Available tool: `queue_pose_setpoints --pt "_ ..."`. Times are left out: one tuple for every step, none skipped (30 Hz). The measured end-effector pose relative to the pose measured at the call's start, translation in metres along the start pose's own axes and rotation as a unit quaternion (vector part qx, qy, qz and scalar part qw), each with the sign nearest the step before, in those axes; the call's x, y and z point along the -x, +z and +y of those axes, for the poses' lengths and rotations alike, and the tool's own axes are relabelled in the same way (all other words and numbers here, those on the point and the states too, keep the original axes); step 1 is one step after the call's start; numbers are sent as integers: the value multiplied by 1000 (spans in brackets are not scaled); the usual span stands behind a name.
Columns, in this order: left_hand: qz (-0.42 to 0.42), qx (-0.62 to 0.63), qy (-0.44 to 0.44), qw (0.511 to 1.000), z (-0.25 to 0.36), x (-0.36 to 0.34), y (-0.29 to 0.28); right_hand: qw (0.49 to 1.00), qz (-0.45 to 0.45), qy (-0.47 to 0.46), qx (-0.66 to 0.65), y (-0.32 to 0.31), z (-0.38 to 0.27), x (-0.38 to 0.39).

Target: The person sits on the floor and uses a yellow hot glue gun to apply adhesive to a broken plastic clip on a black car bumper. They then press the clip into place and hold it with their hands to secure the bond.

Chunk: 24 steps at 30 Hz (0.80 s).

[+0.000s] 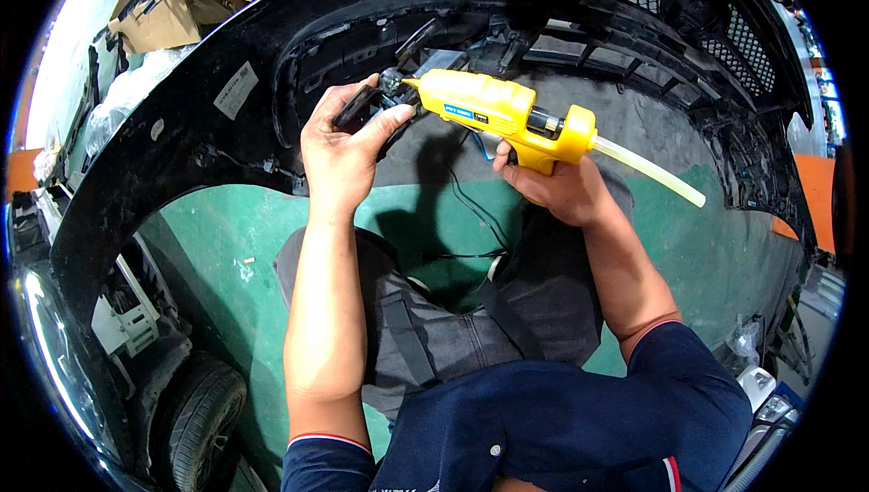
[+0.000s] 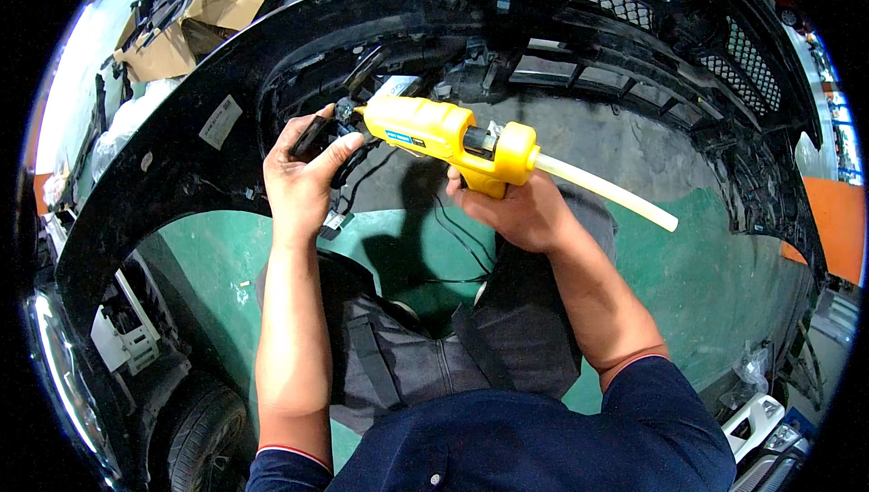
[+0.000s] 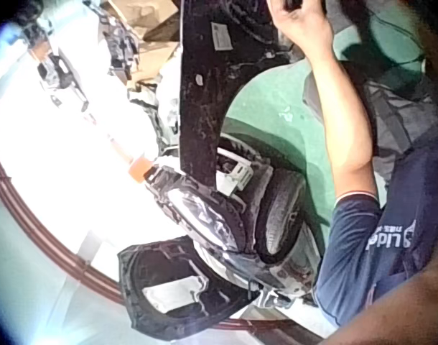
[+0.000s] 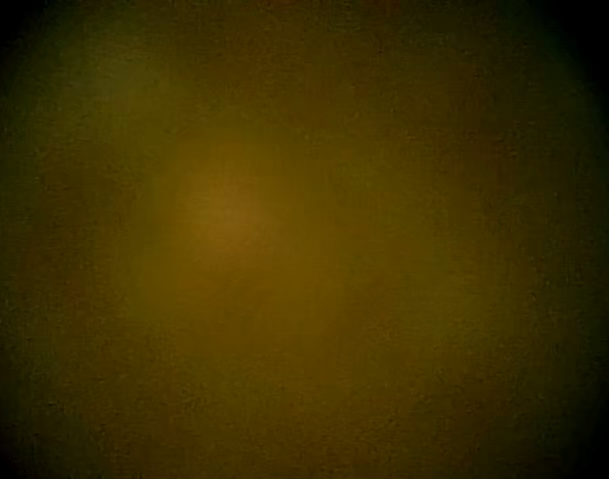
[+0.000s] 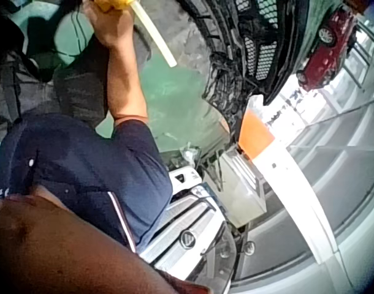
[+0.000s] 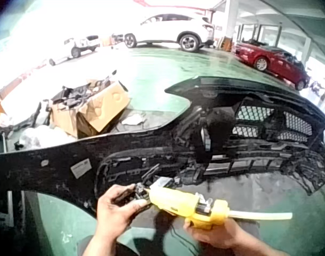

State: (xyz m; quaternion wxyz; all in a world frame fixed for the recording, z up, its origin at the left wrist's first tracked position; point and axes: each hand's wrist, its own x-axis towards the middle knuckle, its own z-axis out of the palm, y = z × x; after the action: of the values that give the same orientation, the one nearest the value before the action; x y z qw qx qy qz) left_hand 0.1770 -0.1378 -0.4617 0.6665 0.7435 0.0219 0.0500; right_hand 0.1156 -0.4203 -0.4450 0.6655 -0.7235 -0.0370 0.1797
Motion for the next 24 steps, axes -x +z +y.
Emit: queue_pose_setpoints --pt "-1 5 -3 1000 1 0 0 1000 -1 -4 -14 -1 2 0" --pt "-2 11 -6 1000 2 0 1 1000 -2 -8 -29 -1 6 0" --pt "-3 16 -10 1000 3 1 1 999 -4 -12 -43 -1 9 0" --pt "-3 12 -11 1000 3 1 1 999 -1 -6 -43 0 8 0" --pt "-3 7 -12 1000 2 1 1 999 2 1 -43 1 7 0" --pt "-3 3 -13 1000 3 1 1 999 5 7 -43 2 5 0" --pt "-4 3 -13 1000 3 1 1 999 4 5 -39 1 5 0" --pt "-4 2 -12 1000 5 1 1 999 3 3 -36 1 4 -1" --pt "-4 2 -11 1000 6 1 1 999 2 1 -33 0 4 -1" --pt "-4 -3 -6 1000 7 1 1 1000 3 1 -24 0 3 -1" --pt "-5 -7 -1 1000 8 1 1 1000 4 1 -15 -1 2 -1" --pt "-5 -12 4 1000 9 1 1 1000 5 1 -6 -1 2 -1" --pt "-4 -7 2 1000 9 1 1 1000 5 -1 -11 0 2 -1" --pt "-4 -2 -1 1000 9 1 1 1000 6 -3 -15 0 2 -1" --pt "-4 4 -4 1000 8 1 1 1000 6 -4 -19 1 2 -1" --pt "-3 3 -4 1000 8 1 1 1000 5 -1 -21 1 1 -1" --pt "-3 2 -5 1000 7 1 1 1000 4 2 -23 0 0 -1" --pt "-2 1 -6 1000 6 0 1 1000 4 6 -26 0 0 -1" --pt "-3 1 -3 1000 6 0 1 1000 3 5 -20 0 0 -1" --pt "-4 0 0 1000 6 0 1 1000 3 4 -14 0 -1 -1" --pt "-5 -1 3 1000 6 0 0 1000 2 3 -8 0 -1 -1" --pt "-6 7 -1 1000 6 1 1 1000 5 4 -11 1 -1 -1" --pt "-7 14 -4 1000 8 1 1 1000 7 4 -14 1 0 -1" --pt "-8 22 -8 1000 8 1 1 1000 10 4 -17 2 1 0"
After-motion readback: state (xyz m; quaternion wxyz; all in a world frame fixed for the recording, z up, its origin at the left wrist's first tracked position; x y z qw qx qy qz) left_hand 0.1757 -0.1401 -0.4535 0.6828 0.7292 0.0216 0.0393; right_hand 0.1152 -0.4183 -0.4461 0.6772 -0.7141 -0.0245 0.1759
